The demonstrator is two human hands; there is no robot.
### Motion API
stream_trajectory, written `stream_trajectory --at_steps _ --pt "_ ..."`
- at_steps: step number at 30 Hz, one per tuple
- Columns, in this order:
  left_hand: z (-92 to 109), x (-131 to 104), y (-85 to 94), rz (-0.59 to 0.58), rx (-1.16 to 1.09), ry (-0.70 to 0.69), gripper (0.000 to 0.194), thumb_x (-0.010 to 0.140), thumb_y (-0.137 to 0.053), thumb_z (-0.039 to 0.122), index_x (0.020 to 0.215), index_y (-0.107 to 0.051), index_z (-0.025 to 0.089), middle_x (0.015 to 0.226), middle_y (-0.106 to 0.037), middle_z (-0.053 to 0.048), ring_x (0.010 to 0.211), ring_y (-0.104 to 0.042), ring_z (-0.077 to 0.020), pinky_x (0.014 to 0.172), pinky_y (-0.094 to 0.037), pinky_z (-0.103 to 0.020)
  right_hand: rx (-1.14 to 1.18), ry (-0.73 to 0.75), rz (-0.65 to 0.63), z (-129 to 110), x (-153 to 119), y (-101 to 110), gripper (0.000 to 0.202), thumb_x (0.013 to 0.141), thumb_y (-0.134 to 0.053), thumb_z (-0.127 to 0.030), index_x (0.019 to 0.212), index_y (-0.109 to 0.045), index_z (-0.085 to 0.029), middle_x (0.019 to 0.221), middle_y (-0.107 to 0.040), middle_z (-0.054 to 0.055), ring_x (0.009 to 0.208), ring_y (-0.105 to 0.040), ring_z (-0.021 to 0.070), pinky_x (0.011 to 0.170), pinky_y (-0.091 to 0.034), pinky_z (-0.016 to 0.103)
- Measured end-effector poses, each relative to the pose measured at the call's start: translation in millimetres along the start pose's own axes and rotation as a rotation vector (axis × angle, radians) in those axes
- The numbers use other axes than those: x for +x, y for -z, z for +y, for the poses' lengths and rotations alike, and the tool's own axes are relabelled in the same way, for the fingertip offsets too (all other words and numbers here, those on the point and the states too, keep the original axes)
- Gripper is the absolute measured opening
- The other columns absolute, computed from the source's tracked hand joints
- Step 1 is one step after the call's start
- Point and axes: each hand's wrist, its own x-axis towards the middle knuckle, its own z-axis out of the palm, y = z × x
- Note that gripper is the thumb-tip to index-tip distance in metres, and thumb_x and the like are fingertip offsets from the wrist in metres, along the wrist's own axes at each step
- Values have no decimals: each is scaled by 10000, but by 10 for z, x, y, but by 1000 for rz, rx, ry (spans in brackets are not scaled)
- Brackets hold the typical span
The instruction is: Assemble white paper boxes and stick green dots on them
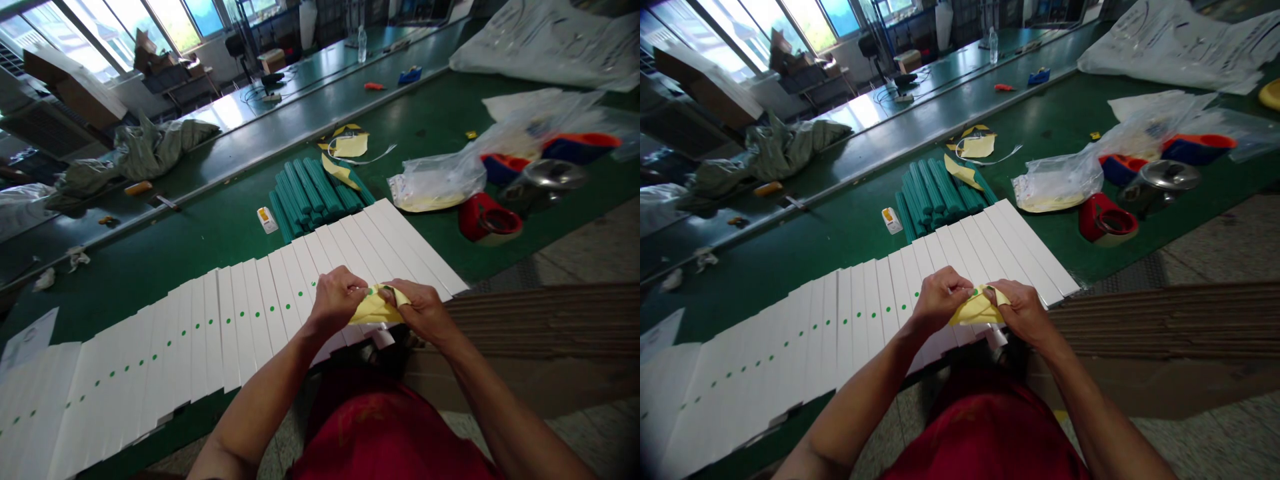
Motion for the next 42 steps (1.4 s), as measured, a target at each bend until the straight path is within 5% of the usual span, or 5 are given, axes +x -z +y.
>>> stream_trajectory --at_steps 8,13,32,38,42 --pt "-30 5 23 -5 -28 -32 124 775 -620 148 719 -725 181 737 -623 -5 692 -569 -114 654 -399 -235 11 -36 5 -6 4 -9 284 897 -445 -310 839 -690 -177 799 -716 70 719 -649 186 630 -477 272" --pt "-118 63 40 -47 -11 -4 132 781 -664 239 875 -748 203 765 -616 -5 713 -573 -125 677 -409 -249 15 -34 17 -4 -4 3 275 880 -444 -301 831 -683 -174 770 -710 65 687 -642 180 613 -474 267" --pt "-30 43 -25 -66 65 -115 148 804 -593 169 695 -691 176 751 -625 -11 717 -565 -130 688 -386 -260 -1 -43 13 -16 22 -19 294 895 -432 -317 774 -666 -186 748 -709 55 687 -647 174 617 -467 262" --pt "-113 98 -19 -73 -178 -33 88 774 -620 186 725 -690 167 749 -610 -8 705 -552 -117 657 -402 -236 -22 -102 31 57 -2 -31 299 904 -450 -332 779 -674 -178 768 -713 58 677 -643 173 601 -455 252" --pt "-305 245 -10 -38 -345 146 99 749 -642 230 728 -681 142 698 -616 -10 654 -541 -111 617 -416 -230 -24 -83 -21 105 -42 83 296 901 -450 -333 781 -669 -174 715 -686 46 639 -608 159 593 -433 245"
